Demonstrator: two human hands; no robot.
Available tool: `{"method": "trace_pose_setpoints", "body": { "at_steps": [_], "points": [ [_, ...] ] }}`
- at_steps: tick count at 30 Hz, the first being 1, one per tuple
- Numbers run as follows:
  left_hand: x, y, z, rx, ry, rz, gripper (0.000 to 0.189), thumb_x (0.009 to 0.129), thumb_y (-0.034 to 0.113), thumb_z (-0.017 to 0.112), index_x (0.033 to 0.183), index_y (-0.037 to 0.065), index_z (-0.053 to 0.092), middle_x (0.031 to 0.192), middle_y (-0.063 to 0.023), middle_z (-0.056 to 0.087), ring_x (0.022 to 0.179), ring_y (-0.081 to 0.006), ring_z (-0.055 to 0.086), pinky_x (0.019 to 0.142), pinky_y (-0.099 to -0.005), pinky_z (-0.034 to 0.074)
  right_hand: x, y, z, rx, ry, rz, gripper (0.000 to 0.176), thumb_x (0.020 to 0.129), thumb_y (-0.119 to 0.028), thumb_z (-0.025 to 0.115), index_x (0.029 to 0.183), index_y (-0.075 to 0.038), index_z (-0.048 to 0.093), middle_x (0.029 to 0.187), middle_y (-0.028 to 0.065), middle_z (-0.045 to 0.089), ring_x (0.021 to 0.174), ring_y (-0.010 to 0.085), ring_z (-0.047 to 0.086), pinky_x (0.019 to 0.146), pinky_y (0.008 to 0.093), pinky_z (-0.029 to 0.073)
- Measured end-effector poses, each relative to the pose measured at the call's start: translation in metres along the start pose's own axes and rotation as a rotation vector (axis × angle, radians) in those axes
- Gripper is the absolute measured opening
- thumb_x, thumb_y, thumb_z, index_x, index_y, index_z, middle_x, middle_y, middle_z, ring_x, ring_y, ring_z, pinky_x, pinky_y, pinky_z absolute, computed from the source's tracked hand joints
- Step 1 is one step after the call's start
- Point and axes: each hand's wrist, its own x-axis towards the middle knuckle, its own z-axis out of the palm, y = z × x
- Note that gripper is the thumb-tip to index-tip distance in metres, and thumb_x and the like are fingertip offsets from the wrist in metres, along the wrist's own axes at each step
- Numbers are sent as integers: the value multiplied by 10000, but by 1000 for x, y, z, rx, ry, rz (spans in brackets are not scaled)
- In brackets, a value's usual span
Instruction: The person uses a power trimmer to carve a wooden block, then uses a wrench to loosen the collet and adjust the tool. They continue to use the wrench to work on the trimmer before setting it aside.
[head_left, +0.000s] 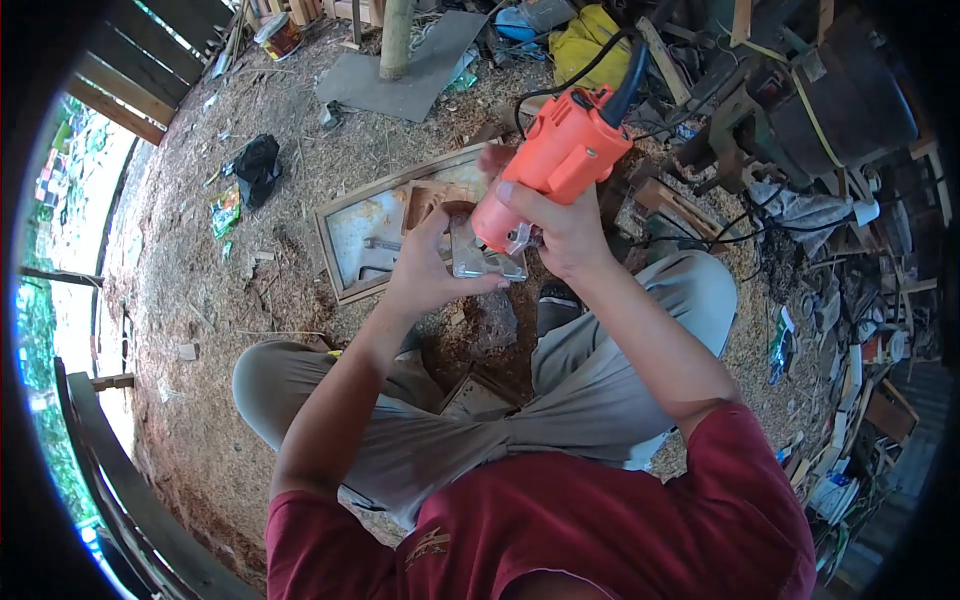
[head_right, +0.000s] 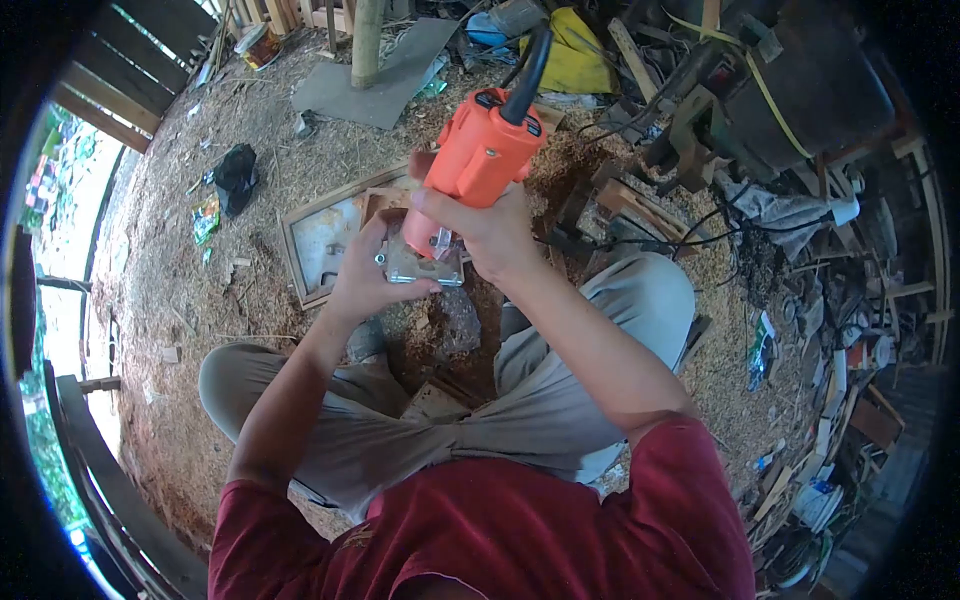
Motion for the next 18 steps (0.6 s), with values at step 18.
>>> {"method": "trace_pose_setpoints", "body": {
  "at_steps": [18],
  "points": [
    [-10,-28,12,114,-38,-56,960,591,381,998,1332,-23,540,1237,-173,659,1162,-295,654,1002,-408,499,-4,18,0,-96,83,-37,490,788,3,819,1214,-31,578,993,36,690,886,130,683,780,319,567]
  ]
}}
